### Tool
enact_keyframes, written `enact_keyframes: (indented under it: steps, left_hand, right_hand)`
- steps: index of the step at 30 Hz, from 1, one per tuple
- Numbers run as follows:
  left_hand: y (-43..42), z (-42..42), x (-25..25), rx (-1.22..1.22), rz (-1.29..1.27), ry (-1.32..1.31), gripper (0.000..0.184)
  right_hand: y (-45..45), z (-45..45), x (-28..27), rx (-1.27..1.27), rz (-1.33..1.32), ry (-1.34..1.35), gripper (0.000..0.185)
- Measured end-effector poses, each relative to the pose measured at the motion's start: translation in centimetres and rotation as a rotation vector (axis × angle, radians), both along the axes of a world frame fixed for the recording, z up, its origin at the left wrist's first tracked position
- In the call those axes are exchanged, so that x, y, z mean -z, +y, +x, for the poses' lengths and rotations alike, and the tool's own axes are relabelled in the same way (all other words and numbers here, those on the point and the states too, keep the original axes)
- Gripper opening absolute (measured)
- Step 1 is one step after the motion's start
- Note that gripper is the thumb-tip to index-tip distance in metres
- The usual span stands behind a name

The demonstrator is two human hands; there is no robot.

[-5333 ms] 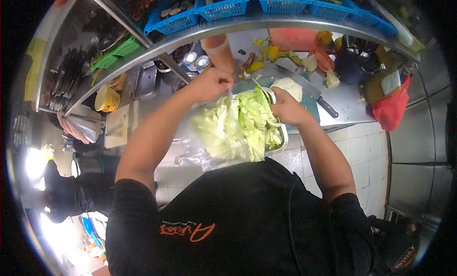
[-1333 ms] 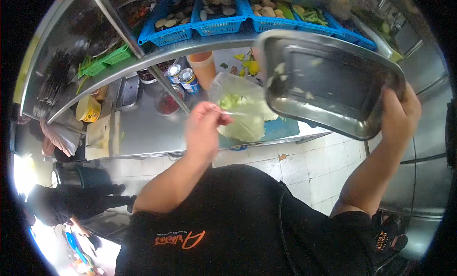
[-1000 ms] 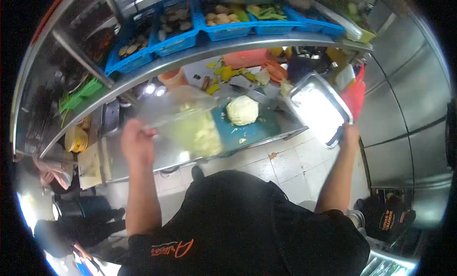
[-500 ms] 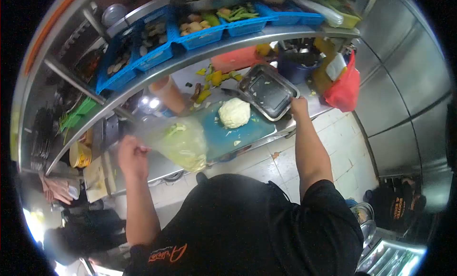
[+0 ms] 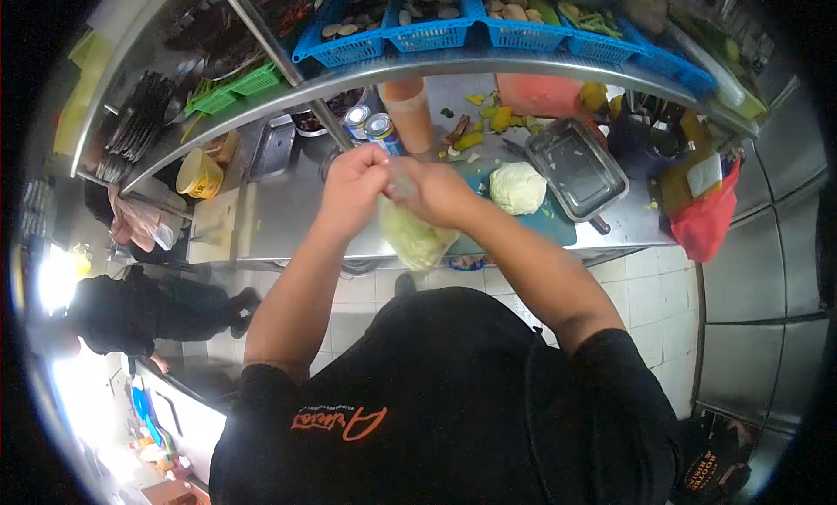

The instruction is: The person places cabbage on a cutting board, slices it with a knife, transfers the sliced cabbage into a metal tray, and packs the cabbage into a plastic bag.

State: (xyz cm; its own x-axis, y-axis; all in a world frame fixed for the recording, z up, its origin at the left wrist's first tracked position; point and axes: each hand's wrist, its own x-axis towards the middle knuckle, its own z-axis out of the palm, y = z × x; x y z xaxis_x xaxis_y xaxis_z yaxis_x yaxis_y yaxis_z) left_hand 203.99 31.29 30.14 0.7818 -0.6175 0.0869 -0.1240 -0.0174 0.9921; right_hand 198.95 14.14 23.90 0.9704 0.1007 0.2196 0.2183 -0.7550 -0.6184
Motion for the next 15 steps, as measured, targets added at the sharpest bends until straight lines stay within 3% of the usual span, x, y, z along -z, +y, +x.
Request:
enact_keyframes:
  steps: [1, 4, 5, 7, 9, 13, 15]
  left_hand:
    - [0.3, 0.8, 0.8, 0.047, 0.012, -0.072, 0.012]
    - [1.9, 1.7, 0.4, -0.008, -0.284, -0.301, 0.043]
    - [3.7, 2.6, 0.5, 0.021, -0.122, -0.335, 0.082]
    - [3.7, 2.3, 3.1, 0.142, 0.054, -0.504, 0.097]
    - [2.2, -0.1, 4.1, 0.185, 0.134, -0.528, 0.103]
    - [-1.6, -1.6, 2.7, 0.125, 0.106, 0.022, 0.087]
    - [-1.8, -1.0, 1.7, 0.170, 0.130, 0.048, 0.079]
  right_hand:
    - [0.0, 0.9, -0.7, -0.008, -0.052, 0.170, 0.050]
    - [-0.5, 1.0, -2.7, 0.006, 0.453, -0.184, 0.028]
    - [-1.1, 0.5, -5.3, -0.050, 0.404, -0.156, 0.026]
    - [-0.6, -0.3, -8.7, -0.123, 0.594, 0.013, 0.026]
    - [0.4, -0.5, -10.3, -0.150, 0.643, 0.097, 0.025]
    - [1.4, -0.1, -12.4, -0.123, 0.615, 0.038, 0.025]
    - [-0.1, 0.3, -13.9, -0.116, 0.549, -0.080, 0.023]
